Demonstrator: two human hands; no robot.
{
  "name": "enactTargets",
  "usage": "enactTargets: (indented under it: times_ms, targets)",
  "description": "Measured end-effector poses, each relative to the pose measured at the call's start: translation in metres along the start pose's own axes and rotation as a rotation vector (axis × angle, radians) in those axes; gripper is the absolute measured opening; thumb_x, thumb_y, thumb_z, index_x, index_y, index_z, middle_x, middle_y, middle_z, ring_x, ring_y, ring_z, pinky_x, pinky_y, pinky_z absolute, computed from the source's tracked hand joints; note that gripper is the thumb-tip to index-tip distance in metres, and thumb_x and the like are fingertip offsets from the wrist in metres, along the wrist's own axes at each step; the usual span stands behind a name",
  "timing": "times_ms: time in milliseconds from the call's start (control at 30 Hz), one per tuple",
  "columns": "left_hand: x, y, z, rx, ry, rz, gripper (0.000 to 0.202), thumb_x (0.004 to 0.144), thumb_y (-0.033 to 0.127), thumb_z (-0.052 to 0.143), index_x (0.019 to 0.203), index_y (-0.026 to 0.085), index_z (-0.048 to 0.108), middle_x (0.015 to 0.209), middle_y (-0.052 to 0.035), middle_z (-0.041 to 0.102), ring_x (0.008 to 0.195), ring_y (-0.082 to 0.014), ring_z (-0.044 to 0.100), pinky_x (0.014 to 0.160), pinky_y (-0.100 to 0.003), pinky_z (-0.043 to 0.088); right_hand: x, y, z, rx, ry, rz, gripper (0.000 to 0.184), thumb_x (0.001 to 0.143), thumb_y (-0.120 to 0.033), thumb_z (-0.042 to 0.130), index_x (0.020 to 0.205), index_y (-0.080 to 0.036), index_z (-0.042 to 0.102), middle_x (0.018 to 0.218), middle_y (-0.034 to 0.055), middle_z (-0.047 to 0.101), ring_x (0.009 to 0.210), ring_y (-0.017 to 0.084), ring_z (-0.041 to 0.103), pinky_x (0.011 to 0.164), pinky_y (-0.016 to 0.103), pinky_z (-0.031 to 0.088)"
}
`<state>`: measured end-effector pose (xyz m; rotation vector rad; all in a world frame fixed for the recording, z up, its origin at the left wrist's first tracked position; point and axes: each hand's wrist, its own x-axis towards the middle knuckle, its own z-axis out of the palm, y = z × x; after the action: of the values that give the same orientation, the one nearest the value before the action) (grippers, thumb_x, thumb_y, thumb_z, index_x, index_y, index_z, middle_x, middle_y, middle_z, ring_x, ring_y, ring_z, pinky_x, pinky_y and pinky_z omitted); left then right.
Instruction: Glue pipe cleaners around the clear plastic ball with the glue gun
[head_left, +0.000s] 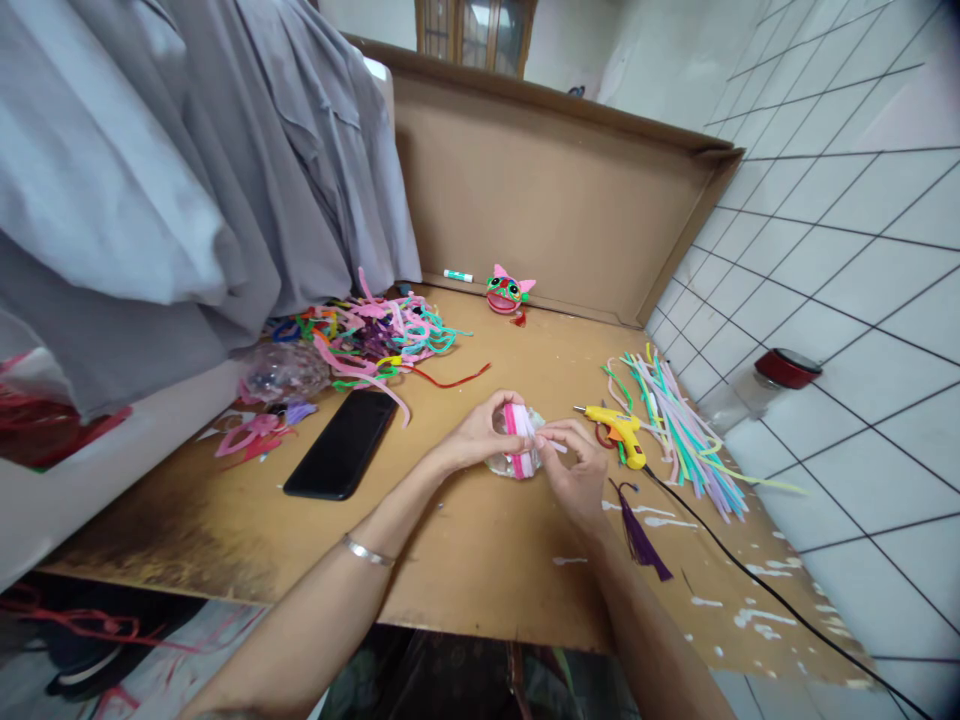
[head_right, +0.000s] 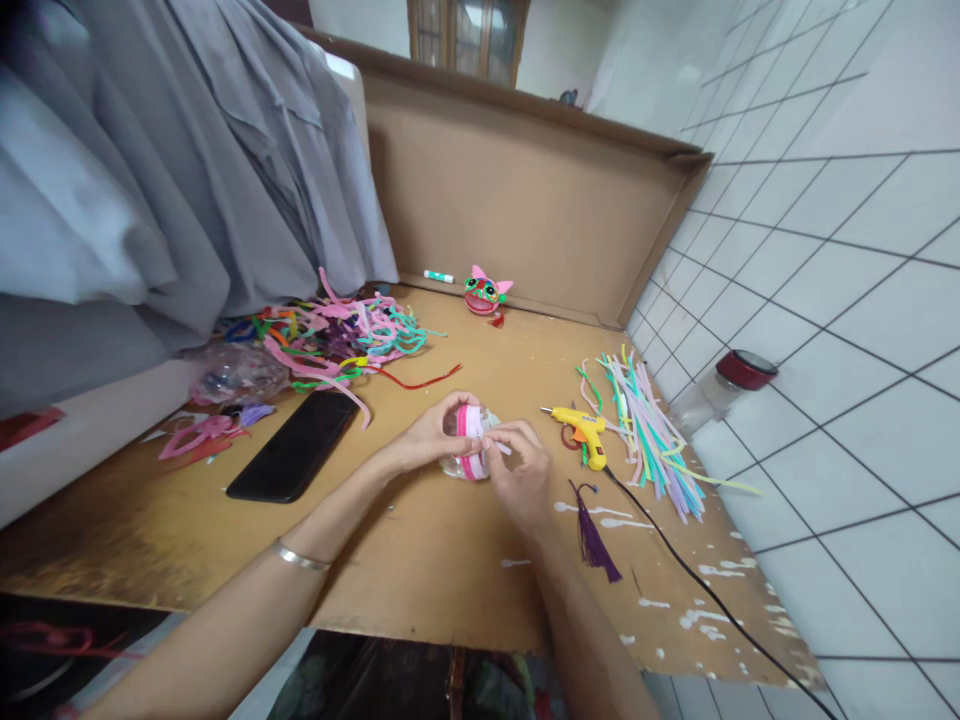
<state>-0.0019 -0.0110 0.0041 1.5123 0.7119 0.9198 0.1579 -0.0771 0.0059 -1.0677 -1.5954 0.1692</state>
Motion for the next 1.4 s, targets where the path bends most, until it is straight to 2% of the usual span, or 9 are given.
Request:
enactTargets:
  times_ms: [533,800,867,933,1000,1067,1300,1400]
  targets:
    - [-0.0006,0.0033,-0.0015,-0.049,-0.02,-0.02,0.06,0.057,0.034,0.084,0.103,0.018,0.048,0.087,0.0029,0.056,0.075,-0.0118,0.053,0.073,-0.024,0.043,-0.0014,0.0013,0.0024,0.017,0.016,0.012,0.009,0.083,-0.019,0.061,0.077,-0.021,0.068,0.078,0.0028,0.066,0.074,0.015,0.063,0.067,0.028,0.051]
    - [-0.0029,0.0023,-0.0039,-0.005,-0.053,-0.021,0.062,0.062,0.04,0.082,0.109,0.019,0.048,0.09,0.0007,0.06,0.079,-0.0139,0.056,0.074,-0.026,0.046,-0.0016,0.0005,0.0025,0.012,0.008,0.023,0.009,0.084,-0.02,0.061,0.078,-0.021,0.068,0.079,0.0027,0.066,0.075,0.016,0.064,0.068,0.029,0.052]
    - [-0.0029,0.0019,-0.0051,0.046,-0.036,-0.014,0.062,0.063,0.041,0.081,0.111,0.019,0.049,0.095,-0.0014,0.061,0.085,-0.0165,0.058,0.079,-0.029,0.047,-0.0014,0.0006,0.0025,0.014,0.008,0.021,0.01,0.084,-0.019,0.061,0.078,-0.021,0.068,0.079,0.0026,0.066,0.075,0.016,0.064,0.069,0.029,0.052]
    - [-0.0022,0.0019,-0.0064,0.15,0.022,0.038,0.06,0.062,0.043,0.082,0.11,0.02,0.054,0.109,-0.0056,0.062,0.1,-0.0216,0.059,0.091,-0.034,0.047,-0.0014,0.0012,0.0025,0.012,0.007,0.027,0.01,0.084,-0.02,0.061,0.078,-0.022,0.068,0.079,0.0027,0.066,0.075,0.016,0.064,0.069,0.029,0.052]
    - [-0.0012,0.0021,-0.0076,0.271,0.086,0.117,0.055,0.061,0.043,0.083,0.105,0.02,0.059,0.125,-0.009,0.058,0.118,-0.0267,0.054,0.104,-0.039,0.041,-0.0014,0.0021,0.0026,0.008,0.006,0.035,0.009,0.084,-0.02,0.061,0.078,-0.022,0.068,0.08,0.0029,0.066,0.076,0.016,0.064,0.069,0.029,0.052]
    - [-0.0003,0.0022,-0.0083,0.348,0.107,0.173,0.053,0.062,0.044,0.083,0.104,0.02,0.062,0.132,-0.0104,0.055,0.126,-0.029,0.05,0.109,-0.042,0.037,-0.0011,0.0028,0.0027,0.008,0.009,0.035,0.009,0.084,-0.021,0.061,0.078,-0.022,0.068,0.08,0.0031,0.067,0.076,0.017,0.064,0.069,0.03,0.052]
    - [-0.0019,0.0018,-0.0056,0.392,0.079,0.268,0.05,0.069,0.04,0.079,0.11,0.018,0.061,0.119,-0.0099,0.062,0.113,-0.0253,0.058,0.101,-0.038,0.044,0.0007,0.0023,0.0034,0.018,0.027,0.026,0.01,0.084,-0.02,0.061,0.076,-0.021,0.068,0.078,0.003,0.066,0.074,0.016,0.064,0.068,0.029,0.052]
    - [-0.0037,0.0032,-0.0041,0.398,0.098,0.253,0.05,0.07,0.04,0.079,0.112,0.018,0.061,0.114,-0.0087,0.064,0.108,-0.0242,0.06,0.098,-0.036,0.045,0.0003,0.0028,0.0036,0.015,0.031,0.035,0.01,0.084,-0.021,0.061,0.076,-0.021,0.068,0.078,0.0029,0.066,0.074,0.016,0.064,0.068,0.029,0.052]
